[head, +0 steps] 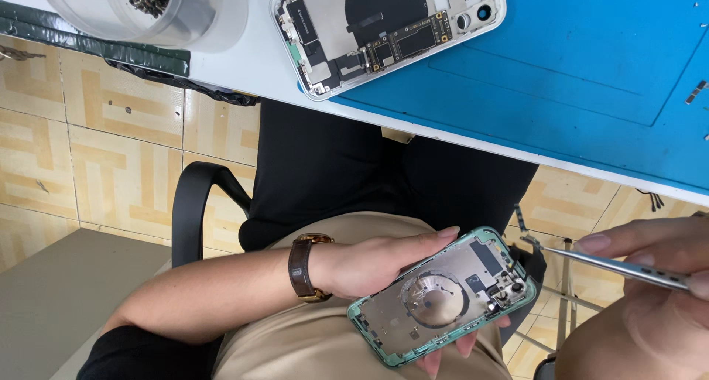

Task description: The person uses a screwdriver to remove screws from the back of a disassembled smartphone. They then apply a liquid from a small bottle to the internal components and use tweezers to carefully remove a small metal bracket from the device.

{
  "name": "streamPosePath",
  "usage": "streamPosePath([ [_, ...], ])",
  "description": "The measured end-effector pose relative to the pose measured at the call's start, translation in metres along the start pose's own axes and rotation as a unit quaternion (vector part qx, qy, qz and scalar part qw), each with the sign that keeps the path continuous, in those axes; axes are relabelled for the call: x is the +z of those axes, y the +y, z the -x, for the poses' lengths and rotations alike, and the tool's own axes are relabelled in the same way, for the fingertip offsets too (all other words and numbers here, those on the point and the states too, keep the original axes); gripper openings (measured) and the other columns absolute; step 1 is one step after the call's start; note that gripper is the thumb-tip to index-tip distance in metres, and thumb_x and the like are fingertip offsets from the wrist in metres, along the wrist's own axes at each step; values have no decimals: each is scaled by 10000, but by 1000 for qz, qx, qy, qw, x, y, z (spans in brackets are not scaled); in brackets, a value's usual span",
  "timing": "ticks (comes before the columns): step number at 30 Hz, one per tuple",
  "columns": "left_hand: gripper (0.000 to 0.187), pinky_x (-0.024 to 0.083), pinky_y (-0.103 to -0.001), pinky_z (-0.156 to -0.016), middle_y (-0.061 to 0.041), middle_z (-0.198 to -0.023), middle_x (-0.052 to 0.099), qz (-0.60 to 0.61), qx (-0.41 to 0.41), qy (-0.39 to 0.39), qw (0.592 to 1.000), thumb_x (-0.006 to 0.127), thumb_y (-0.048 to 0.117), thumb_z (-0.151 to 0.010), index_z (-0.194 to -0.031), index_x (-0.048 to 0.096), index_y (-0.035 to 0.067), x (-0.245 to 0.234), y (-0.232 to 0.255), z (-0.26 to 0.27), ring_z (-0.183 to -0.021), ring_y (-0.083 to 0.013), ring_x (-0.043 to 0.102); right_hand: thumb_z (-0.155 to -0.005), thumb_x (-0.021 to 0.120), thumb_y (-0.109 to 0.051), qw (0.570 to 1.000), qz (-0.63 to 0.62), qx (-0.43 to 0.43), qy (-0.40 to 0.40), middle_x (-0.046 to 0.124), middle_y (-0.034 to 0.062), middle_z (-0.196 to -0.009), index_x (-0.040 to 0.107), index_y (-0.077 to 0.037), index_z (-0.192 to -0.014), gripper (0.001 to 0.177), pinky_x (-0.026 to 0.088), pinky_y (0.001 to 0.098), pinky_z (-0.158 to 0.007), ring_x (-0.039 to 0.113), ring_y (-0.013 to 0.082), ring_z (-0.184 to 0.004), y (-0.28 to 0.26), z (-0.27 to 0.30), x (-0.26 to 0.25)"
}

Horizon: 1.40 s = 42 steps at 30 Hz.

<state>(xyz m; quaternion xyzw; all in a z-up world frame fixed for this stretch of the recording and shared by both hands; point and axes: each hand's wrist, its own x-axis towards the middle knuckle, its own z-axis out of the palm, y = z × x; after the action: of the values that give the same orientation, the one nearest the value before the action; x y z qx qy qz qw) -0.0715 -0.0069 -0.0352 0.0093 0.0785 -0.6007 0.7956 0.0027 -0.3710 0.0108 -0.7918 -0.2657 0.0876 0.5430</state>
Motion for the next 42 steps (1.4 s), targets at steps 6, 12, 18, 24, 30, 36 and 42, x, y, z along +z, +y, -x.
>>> streamPosePath([
  [6, 794, 600, -411, -1135, -267, -1392, 734, 155, -5, -111, 982, 202, 587, -1387, -1644, 530, -89, 1, 6, 5, -1107, -373, 789, -1222, 321, -619, 991, 60, 98, 75, 583, 154, -1005, 474, -72, -1092, 582, 648, 358, -758, 789, 317, -921, 5, -19, 9],
  [12, 830, 620, -463, -1090, -283, -1412, 721, 178, -16, -144, 973, 158, 625, -1383, -1753, 442, -62, -5, 11, 4, -1106, -418, 781, -1247, 319, -582, 981, 46, 141, 122, 585, 220, -861, 405, -49, -1134, 552, 511, 312, -646, 619, 281, -684, -23, -87, 47],
  [18, 798, 517, -352, -1260, -202, -1416, 733, 89, -4, -99, 991, 140, 574, -1392, -1622, 568, -59, -6, 21, 6, -1210, -287, 759, -1299, 279, -412, 979, 115, 146, 86, 593, 299, -884, 526, 144, -1021, 669, 428, 371, -691, 552, 315, -693, -18, -132, 46],
  [24, 818, 640, -382, -1018, -216, -1365, 745, 131, 1, -116, 985, 158, 604, -1383, -1680, 530, -61, -4, 30, 9, -1049, -322, 777, -1344, 289, -468, 956, 179, 221, 74, 548, 187, -882, 563, 83, -1275, 619, 346, 309, -632, 483, 220, -664, 20, -115, 14],
  [30, 765, 450, -349, -1295, -158, -1479, 672, 32, -18, -12, 999, 201, 574, -1304, -1556, 580, -40, -1, 31, 10, -1369, -244, 644, -1435, 256, -400, 934, 255, 243, 59, 591, 169, -996, 594, 91, -1408, 597, 394, 345, -748, 504, 231, -787, 33, -87, -12],
  [36, 876, 471, -343, -1240, -144, -1409, 701, -19, -40, 67, 997, 197, 695, -1185, -1473, 629, -10, 14, 40, 19, -1306, -225, 662, -1453, 241, -280, 929, 269, 226, 120, 524, 198, -933, 558, 76, -1043, 629, 399, 391, -990, 486, 250, -867, 38, -11, -23],
  [42, 844, 627, -342, -995, -188, -1144, 773, -163, 57, 28, 985, 182, 628, -1196, -1377, 667, -38, 43, 45, 36, -1064, -269, 761, -1451, 253, -27, 842, 353, 309, 266, 638, 96, -849, 680, 48, -886, 711, 374, 300, -728, 560, 214, -695, -115, -36, 97],
])
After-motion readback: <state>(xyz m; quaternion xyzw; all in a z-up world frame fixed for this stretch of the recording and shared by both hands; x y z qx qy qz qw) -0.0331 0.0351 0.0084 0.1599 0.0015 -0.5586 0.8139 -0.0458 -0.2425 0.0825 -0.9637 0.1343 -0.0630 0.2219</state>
